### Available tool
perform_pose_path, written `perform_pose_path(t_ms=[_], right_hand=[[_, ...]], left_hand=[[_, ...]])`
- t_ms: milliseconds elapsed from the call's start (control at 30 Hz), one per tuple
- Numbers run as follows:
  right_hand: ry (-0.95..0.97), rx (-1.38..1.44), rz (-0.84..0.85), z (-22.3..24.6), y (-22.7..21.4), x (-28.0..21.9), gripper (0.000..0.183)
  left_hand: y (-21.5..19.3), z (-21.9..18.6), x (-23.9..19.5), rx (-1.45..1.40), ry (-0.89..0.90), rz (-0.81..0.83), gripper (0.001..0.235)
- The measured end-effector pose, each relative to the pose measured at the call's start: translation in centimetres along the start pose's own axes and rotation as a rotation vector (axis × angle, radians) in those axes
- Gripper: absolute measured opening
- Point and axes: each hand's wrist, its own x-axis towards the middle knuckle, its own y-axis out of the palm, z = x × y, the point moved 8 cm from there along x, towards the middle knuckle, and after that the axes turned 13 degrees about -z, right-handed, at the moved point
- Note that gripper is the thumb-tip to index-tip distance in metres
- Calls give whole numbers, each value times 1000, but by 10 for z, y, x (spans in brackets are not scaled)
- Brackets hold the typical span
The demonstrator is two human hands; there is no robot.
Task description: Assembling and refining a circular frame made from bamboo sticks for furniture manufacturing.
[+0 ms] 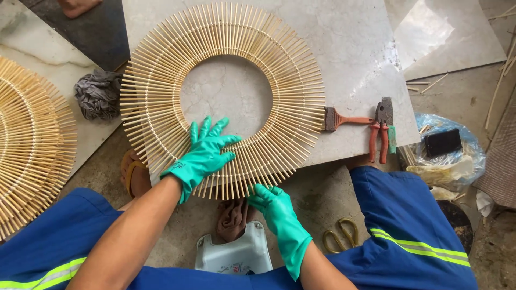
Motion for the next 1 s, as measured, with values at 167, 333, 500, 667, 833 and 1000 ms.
perform_pose_path(t_ms=[167, 333, 500, 667, 833, 1000], right_hand=[[30, 37, -16, -9, -5, 6, 26], [37, 43, 41, 12, 8, -14, 29], [8, 125, 26, 22, -9, -2, 32], [9, 125, 3, 12, -14, 15, 29], [-17, 94, -17, 18, -16, 15, 29], [44, 162, 25, 17, -2, -13, 32]], left_hand=[[-15, -22, -1, -44, -80, 52, 48], [-15, -15, 1, -14, -15, -32, 47], [-27, 10, -8, 114, 46, 139, 44], [-21, 14, -6, 59, 17, 127, 39], [-29, 16, -7, 68, 59, 112, 47], [-39, 13, -12, -85, 51, -122, 45]])
